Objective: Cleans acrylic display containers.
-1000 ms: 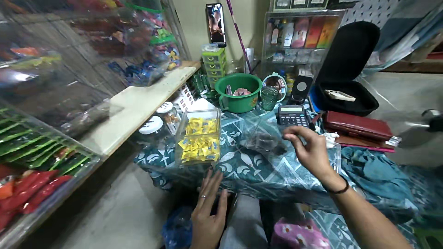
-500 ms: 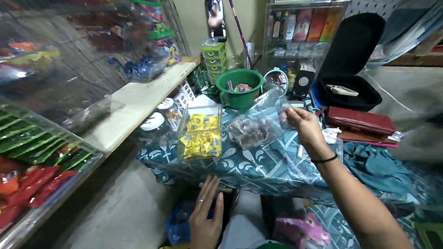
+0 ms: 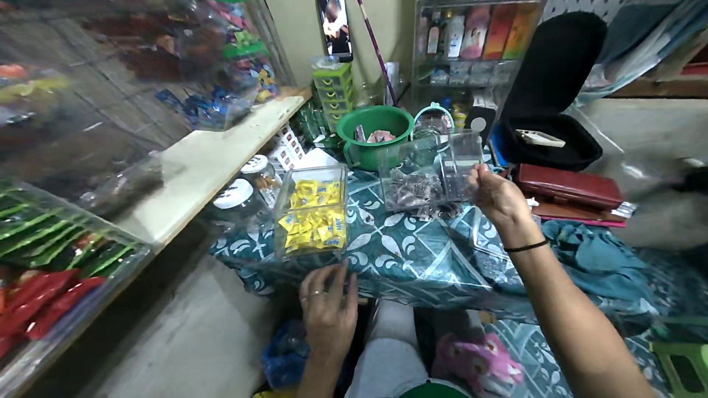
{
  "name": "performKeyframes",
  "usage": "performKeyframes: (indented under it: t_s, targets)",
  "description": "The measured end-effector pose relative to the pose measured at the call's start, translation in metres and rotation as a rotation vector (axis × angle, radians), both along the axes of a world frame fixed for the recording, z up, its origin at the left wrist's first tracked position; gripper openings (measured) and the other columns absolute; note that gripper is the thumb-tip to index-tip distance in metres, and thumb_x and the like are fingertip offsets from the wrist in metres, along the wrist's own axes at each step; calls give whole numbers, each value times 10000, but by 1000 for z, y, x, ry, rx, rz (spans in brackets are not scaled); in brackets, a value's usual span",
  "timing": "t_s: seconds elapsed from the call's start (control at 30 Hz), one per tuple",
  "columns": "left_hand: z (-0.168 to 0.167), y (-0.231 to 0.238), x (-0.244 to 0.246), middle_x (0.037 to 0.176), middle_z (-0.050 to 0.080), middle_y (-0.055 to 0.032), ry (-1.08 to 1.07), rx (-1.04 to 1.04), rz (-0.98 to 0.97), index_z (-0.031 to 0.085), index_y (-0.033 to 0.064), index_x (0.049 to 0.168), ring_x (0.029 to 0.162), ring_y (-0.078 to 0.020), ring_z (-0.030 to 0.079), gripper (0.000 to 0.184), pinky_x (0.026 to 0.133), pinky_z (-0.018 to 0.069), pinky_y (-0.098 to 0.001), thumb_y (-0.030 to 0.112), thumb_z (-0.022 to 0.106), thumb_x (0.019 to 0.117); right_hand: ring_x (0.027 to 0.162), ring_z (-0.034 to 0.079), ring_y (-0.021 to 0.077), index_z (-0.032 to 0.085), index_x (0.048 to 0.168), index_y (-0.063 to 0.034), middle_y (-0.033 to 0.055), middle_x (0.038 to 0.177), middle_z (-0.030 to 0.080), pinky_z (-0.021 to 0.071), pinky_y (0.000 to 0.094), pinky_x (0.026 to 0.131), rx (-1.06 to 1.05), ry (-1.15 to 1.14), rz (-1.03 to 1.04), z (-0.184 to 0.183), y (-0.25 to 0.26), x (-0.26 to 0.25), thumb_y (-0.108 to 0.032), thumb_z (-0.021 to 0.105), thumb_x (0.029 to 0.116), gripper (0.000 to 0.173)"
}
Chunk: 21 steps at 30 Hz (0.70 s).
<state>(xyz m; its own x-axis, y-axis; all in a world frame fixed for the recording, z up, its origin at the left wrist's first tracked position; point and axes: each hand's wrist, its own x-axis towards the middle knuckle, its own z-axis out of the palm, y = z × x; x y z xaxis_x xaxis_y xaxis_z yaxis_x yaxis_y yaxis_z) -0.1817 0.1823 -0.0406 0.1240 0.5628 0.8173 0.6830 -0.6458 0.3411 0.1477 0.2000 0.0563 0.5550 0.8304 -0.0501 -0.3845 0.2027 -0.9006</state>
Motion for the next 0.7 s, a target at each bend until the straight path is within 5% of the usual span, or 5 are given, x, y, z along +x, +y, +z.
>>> performKeyframes:
  t_s: [0.07,0.17,0.27,0.43,0.7]
  targets:
    - [3,23,8,1267,644,-240,98,84,42,732,81,1221,1293,-470,499,330,1133,329,-562,282,662,969,716,643,-14,599,1120,-131,-90,851,673,561,171,706,66,1,-12,1,-6,0,-218,416,1107,203]
    - [1,56,15,1406,572,-266,249,83,75,657,71,1348,1359,-558,433,439,1114,222,-757,337,600,1004,772,647,0,600,1176,-90,-85,884,661,557,187,782,189,-118,-33,4,-26,-4,-181,400,1106,231]
    - [-4,70,10,1386,614,-204,298,107,107,674,116,1343,1324,-509,508,347,1083,318,-731,207,555,1030,770,652,0,660,1115,-102,-95,859,684,558,181,747,264,-361,-113,1,-49,-10,-175,435,1088,238]
    - [-6,73,-10,1352,642,-191,336,165,86,673,74,1328,1303,-503,532,332,1091,337,-695,154,558,1027,829,693,23,717,1055,-214,-143,903,727,592,243,814,404,-785,-169,-27,-84,-8,-275,527,1058,200]
    - [-8,93,-48,1387,620,-185,369,170,23,645,61,1357,1351,-473,498,349,1137,316,-656,190,528,1054,949,677,-36,717,1142,-289,-191,1028,721,567,179,861,548,-1007,-159,-60,-114,-15,-336,534,1066,204]
